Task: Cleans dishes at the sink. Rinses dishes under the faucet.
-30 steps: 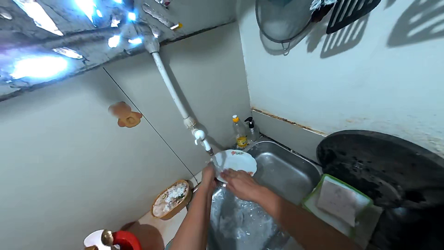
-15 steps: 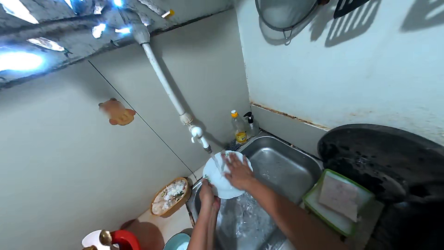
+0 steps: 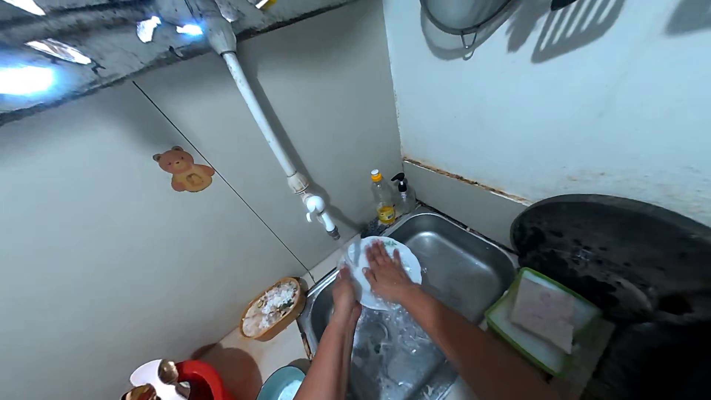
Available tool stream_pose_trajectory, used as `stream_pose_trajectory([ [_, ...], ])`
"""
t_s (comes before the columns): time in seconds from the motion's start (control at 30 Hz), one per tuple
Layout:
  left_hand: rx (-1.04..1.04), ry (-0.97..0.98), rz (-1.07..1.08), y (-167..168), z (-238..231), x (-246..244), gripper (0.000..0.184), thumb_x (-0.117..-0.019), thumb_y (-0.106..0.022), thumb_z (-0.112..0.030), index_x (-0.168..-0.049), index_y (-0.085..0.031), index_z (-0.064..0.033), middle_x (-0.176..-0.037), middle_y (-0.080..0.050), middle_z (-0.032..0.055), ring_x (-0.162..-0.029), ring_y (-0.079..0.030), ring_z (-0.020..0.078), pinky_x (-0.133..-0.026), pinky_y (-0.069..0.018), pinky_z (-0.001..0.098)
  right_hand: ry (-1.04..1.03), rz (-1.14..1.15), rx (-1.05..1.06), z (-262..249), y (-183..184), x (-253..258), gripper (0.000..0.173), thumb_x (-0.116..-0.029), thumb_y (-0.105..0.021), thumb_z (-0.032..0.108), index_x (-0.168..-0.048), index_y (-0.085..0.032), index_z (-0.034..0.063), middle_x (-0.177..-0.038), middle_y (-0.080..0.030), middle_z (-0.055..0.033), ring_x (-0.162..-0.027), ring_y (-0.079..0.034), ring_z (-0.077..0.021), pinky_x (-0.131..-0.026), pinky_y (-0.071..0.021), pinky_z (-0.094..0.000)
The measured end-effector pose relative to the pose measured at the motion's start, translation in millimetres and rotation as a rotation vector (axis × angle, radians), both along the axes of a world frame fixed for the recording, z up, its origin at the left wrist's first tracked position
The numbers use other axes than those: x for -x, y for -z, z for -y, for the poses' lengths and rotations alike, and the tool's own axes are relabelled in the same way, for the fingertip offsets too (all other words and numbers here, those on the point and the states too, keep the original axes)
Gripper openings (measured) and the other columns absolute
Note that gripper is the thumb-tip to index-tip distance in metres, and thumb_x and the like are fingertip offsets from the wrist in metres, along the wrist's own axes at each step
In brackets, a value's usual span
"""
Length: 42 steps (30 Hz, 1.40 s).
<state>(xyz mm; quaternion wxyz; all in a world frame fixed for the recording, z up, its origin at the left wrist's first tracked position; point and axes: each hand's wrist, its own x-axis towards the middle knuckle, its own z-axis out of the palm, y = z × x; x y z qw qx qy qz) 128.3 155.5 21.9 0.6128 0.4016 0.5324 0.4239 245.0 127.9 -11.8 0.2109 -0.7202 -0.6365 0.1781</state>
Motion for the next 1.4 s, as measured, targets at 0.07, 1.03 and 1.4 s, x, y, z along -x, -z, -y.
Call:
stream_pose_trajectory([
  [0.07,-0.012,0.080,-0.087,-3,-9,-10,0.038,-0.1109,-0.046,-0.024,-0.133,-0.054,0.0051,-0.106,-0.065,0.0216,-0.088,-0.064,0.0258,-0.081,-0.0546,0.0424,-0.039,-0.143,0.042,2,-16,10,0.061,-0.1120,-0.032,0.032,-0.166,-0.017,0.0078,-0.174,-0.010,-0.0143,-0.161,-0.005,-0.0312,-0.125,-0.0039,-0.0655],
  [1.03,-0.749,0.852,-1.055,-103,57,128,0.034,-0.1075,-0.051,-0.016,-0.138,-0.064,-0.0119,-0.121,-0.071,0.0149,-0.113,-0.068,0.0313,-0.100,-0.0525,0.0540,0.029,0.174,-0.309,-57,-251,68,0.074,-0.0914,-0.073,0.054,-0.141,-0.055,0.0026,-0.119,-0.067,-0.0305,-0.112,-0.064,-0.0511,-0.093,-0.0480,-0.0704],
  [1.4,-0.688,0.203,-0.898,-166,123,274,0.037,-0.1072,-0.050,-0.020,-0.142,-0.061,-0.0157,-0.113,-0.073,0.0132,-0.100,-0.071,0.0293,-0.089,-0.0562,0.0562,-0.003,-0.228,-0.800,36,-131,114,0.064,-0.0998,-0.062,0.032,-0.146,-0.041,-0.0082,-0.132,-0.053,-0.0373,-0.116,-0.056,-0.0542,-0.095,-0.0470,-0.0688],
])
